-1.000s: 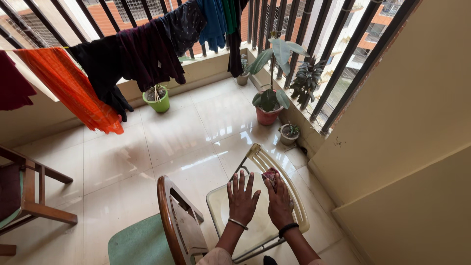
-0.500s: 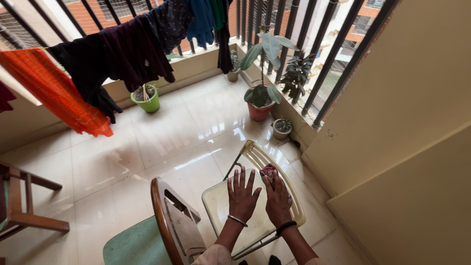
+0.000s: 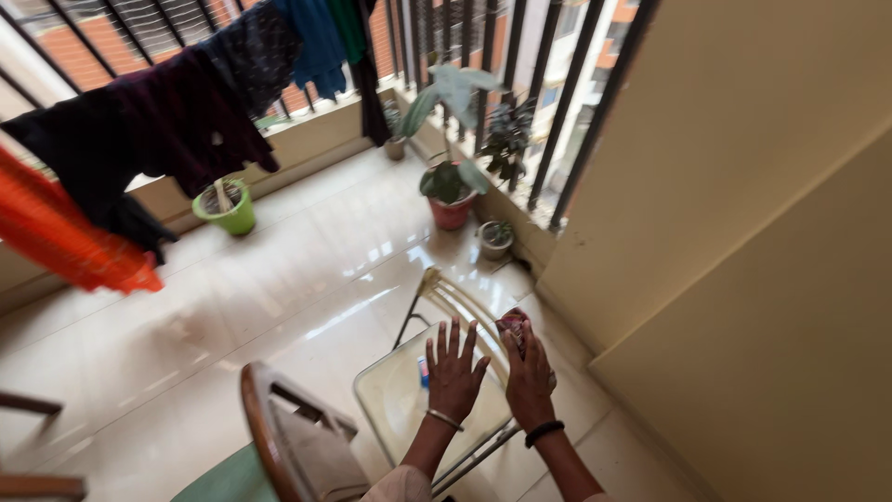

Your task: The person cleans a glass window pane on a balcony. They wipe the surface with a cloth, spray a cleaning solution from a bottle, and then wipe the glass again. The person places the cloth and spray bottle on a nearby chair between cleaning steps.

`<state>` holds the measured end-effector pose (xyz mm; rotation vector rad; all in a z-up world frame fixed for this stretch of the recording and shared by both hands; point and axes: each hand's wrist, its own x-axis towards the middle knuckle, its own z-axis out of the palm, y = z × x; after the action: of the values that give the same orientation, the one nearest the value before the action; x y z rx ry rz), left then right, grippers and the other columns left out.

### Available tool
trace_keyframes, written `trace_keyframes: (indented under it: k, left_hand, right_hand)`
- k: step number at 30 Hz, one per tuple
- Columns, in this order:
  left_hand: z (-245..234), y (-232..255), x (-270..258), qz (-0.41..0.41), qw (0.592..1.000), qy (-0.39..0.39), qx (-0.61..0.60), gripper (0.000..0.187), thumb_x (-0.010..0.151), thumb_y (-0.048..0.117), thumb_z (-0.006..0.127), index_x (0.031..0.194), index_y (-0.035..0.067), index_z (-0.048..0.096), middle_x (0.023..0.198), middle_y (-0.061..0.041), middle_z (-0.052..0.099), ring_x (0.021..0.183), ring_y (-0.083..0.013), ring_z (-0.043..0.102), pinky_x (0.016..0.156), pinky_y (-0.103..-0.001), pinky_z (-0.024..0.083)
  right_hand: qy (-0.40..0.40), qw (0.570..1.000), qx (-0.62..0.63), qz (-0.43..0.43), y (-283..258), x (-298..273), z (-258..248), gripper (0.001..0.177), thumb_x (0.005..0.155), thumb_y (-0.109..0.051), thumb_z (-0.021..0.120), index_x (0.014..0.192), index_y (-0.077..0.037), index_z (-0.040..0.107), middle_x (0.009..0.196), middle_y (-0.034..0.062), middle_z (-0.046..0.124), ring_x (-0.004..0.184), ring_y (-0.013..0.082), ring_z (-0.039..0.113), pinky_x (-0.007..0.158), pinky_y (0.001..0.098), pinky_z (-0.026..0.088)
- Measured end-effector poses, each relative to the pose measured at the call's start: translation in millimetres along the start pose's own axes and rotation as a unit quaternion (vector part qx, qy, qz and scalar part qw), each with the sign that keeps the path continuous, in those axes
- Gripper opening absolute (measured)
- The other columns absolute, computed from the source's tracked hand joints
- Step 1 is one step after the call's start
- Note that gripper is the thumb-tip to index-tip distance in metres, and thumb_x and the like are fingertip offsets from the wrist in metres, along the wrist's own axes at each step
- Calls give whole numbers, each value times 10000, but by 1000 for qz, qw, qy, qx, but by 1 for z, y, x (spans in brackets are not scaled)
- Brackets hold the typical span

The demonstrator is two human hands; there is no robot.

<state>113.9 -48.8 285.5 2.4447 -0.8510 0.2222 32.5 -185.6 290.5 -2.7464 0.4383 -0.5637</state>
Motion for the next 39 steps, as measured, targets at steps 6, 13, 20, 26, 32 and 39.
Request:
trace_keyframes:
  k: [6, 13, 20, 26, 32, 39]
  left_hand:
    - [0, 26, 8, 18, 1000, -10, -5, 696, 1024, 483, 516, 1604, 171, 291, 1650, -149, 261, 1531, -361, 180, 1209, -569, 85]
    - [-1, 64, 15, 55, 998, -22, -28, 694, 1014, 469, 525, 1599, 165, 307, 1659, -150, 255, 1535, -357, 176, 1201, -572, 100]
    - [3, 99, 16, 79, 995, -43, -53, 699, 1004, 449, 542, 1597, 163, 305, 1665, -145, 246, 1538, -365, 164, 1205, -576, 101]
    - [10, 125, 19, 106, 991, -51, -63, 693, 1013, 447, 539, 1605, 178, 299, 1667, -145, 241, 1541, -372, 152, 1206, -583, 96]
    - [13, 157, 19, 134, 986, -63, -81, 690, 1017, 445, 534, 1611, 186, 295, 1676, -144, 226, 1546, -380, 132, 1209, -582, 77]
    - [15, 193, 18, 166, 979, -73, -91, 680, 1020, 423, 542, 1608, 182, 300, 1674, -151, 223, 1547, -395, 117, 1210, -589, 65]
  right_hand:
    - [-4, 999, -21, 40, 13, -6, -24, 703, 835, 67, 598, 1494, -123, 445, 1617, 184, 262, 1459, 370, 334, 1110, 520, 371]
    - [9, 997, -30, 65, 31, -15, -52, 725, 840, 86, 580, 1517, -113, 416, 1625, 203, 250, 1460, 384, 331, 1123, 509, 368]
    - [49, 995, -33, 86, 57, -31, -76, 705, 851, 114, 550, 1512, -87, 414, 1635, 219, 240, 1470, 402, 330, 1155, 524, 342]
    - [59, 990, -57, 118, 79, -42, -97, 682, 860, 123, 539, 1499, -97, 447, 1631, 226, 248, 1474, 408, 332, 1171, 514, 351]
    - [93, 984, -68, 139, 95, -54, -123, 666, 878, 115, 541, 1506, -78, 433, 1626, 251, 251, 1467, 420, 340, 1164, 524, 359]
    - [129, 976, -90, 151, 111, -71, -157, 693, 873, 140, 547, 1523, -60, 414, 1622, 267, 246, 1465, 435, 337, 1152, 536, 372]
